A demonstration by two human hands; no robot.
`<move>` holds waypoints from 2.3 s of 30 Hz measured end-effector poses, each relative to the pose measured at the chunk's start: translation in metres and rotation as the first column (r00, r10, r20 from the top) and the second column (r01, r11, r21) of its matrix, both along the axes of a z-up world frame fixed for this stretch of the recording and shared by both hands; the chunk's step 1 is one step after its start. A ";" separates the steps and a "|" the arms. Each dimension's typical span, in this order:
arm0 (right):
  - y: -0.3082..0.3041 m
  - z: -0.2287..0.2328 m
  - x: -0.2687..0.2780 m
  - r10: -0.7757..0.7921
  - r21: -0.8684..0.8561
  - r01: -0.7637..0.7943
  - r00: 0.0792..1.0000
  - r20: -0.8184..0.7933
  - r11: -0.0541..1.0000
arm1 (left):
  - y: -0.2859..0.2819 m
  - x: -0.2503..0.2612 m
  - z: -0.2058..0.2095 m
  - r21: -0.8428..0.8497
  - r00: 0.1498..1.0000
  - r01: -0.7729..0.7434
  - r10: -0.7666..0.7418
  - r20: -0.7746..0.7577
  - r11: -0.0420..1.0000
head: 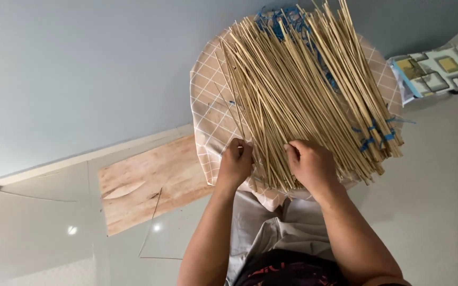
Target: Tying bundles of long wooden sticks together using blue plastic string
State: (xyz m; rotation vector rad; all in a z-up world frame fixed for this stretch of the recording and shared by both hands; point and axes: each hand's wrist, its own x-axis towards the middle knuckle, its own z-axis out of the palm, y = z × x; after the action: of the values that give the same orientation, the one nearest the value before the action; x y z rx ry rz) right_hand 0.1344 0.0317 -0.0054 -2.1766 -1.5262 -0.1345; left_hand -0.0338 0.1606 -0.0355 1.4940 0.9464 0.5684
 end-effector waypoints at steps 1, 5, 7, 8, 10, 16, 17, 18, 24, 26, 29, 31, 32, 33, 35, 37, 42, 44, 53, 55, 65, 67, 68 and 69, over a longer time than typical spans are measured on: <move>-0.004 0.000 0.003 -0.010 0.064 0.013 0.999 -0.039 0.998 | -0.001 0.000 0.000 0.006 1.000 -0.008 0.008 -0.009 1.000; -0.023 0.013 0.009 0.016 0.192 0.031 0.971 -0.237 0.981 | 0.000 0.005 -0.004 0.042 0.999 -0.039 0.040 -0.016 0.998; -0.037 0.005 0.020 0.044 0.235 0.075 0.885 -0.464 0.969 | -0.005 0.006 -0.002 0.003 0.997 -0.072 0.072 -0.018 0.997; -0.042 -0.006 0.028 0.054 0.245 0.068 0.887 -0.459 0.967 | -0.004 0.007 -0.005 0.012 0.997 -0.078 0.078 -0.012 0.997; -0.055 -0.029 0.045 0.168 0.333 0.132 0.659 -0.733 0.934 | -0.002 0.011 -0.009 -0.060 0.995 -0.087 0.090 0.039 0.994; -0.093 -0.027 0.070 0.392 0.545 0.222 0.487 -0.780 0.809 | -0.003 0.011 -0.014 -0.104 0.981 -0.156 0.167 0.104 0.982; -0.097 -0.024 0.073 0.395 0.548 0.219 0.489 -0.778 0.807 | -0.002 0.012 -0.012 -0.101 0.980 -0.157 0.168 0.107 0.982; -0.101 -0.022 0.075 0.441 0.575 0.222 0.447 -0.778 0.788 | -0.003 0.011 -0.013 -0.065 0.979 -0.179 0.184 0.089 0.982; -0.122 -0.044 0.084 0.551 0.587 0.270 0.201 -0.810 0.763 | -0.016 0.010 -0.009 0.039 0.931 -0.327 0.314 0.187 0.944; -0.126 -0.050 0.086 0.563 0.579 0.275 0.142 -0.814 0.768 | -0.020 0.010 -0.009 0.054 0.917 -0.353 0.334 0.219 0.934; -0.134 -0.047 0.087 0.588 0.581 0.282 0.069 -0.806 0.764 | -0.028 0.007 -0.007 -0.009 0.870 -0.349 0.328 0.368 0.937; -0.141 -0.038 0.088 0.668 0.636 0.207 -0.196 -0.718 0.743 | -0.041 0.004 0.010 -0.058 0.877 -0.262 0.263 0.402 0.963; -0.141 -0.037 0.088 0.671 0.637 0.213 -0.193 -0.716 0.741 | -0.049 0.001 0.013 -0.056 0.880 -0.256 0.257 0.400 0.965; -0.140 -0.036 0.087 0.671 0.638 0.211 -0.193 -0.716 0.741 | -0.057 -0.002 0.015 0.000 0.887 -0.182 0.165 0.431 0.983; -0.134 -0.030 0.090 0.676 0.641 0.217 -0.185 -0.714 0.736 | -0.076 -0.009 0.019 0.061 0.889 -0.097 0.059 0.455 0.993; -0.121 -0.019 0.100 0.658 0.638 0.189 -0.068 -0.750 0.746 | -0.096 -0.016 0.023 0.053 0.907 0.115 -0.127 0.401 0.992; -0.086 0.037 0.132 0.677 0.669 0.216 0.046 -0.734 0.711 | -0.127 -0.027 0.029 0.201 0.824 0.457 -0.498 0.271 0.866; -0.077 0.053 0.141 0.682 0.677 0.217 0.060 -0.728 0.703 | -0.135 -0.026 0.034 0.329 0.798 0.504 -0.576 0.176 0.798; -0.065 0.051 0.135 0.640 0.621 0.282 0.031 -0.767 0.731 | -0.149 -0.018 0.062 0.127 0.907 0.420 -0.411 -0.092 0.898; -0.064 0.053 0.135 0.666 0.636 0.288 -0.005 -0.746 0.715 | -0.148 -0.018 0.059 0.128 0.902 0.426 -0.409 -0.140 0.896; -0.089 0.040 0.088 0.723 0.708 0.323 0.096 -0.684 0.627 | -0.132 -0.013 0.022 0.072 0.918 0.183 -0.196 0.345 0.981; -0.096 0.028 0.055 0.723 0.703 0.224 -0.012 -0.691 0.675 | -0.130 -0.004 0.027 0.060 0.838 0.079 -0.099 0.537 0.995; -0.098 0.007 0.042 0.719 0.698 0.222 -0.019 -0.695 0.681 | -0.128 0.007 0.025 0.055 0.840 0.073 -0.091 0.535 0.996; -0.100 -0.013 0.030 0.665 0.657 0.147 -0.005 -0.747 0.739 | -0.126 0.017 0.024 0.073 0.794 0.069 -0.099 0.600 0.995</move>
State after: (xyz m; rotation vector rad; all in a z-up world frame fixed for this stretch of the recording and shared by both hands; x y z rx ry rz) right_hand 0.1639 -0.0685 -0.0184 -0.7719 -0.7369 0.8436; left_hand -0.0168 0.0345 -0.0113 1.2602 0.3607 0.9385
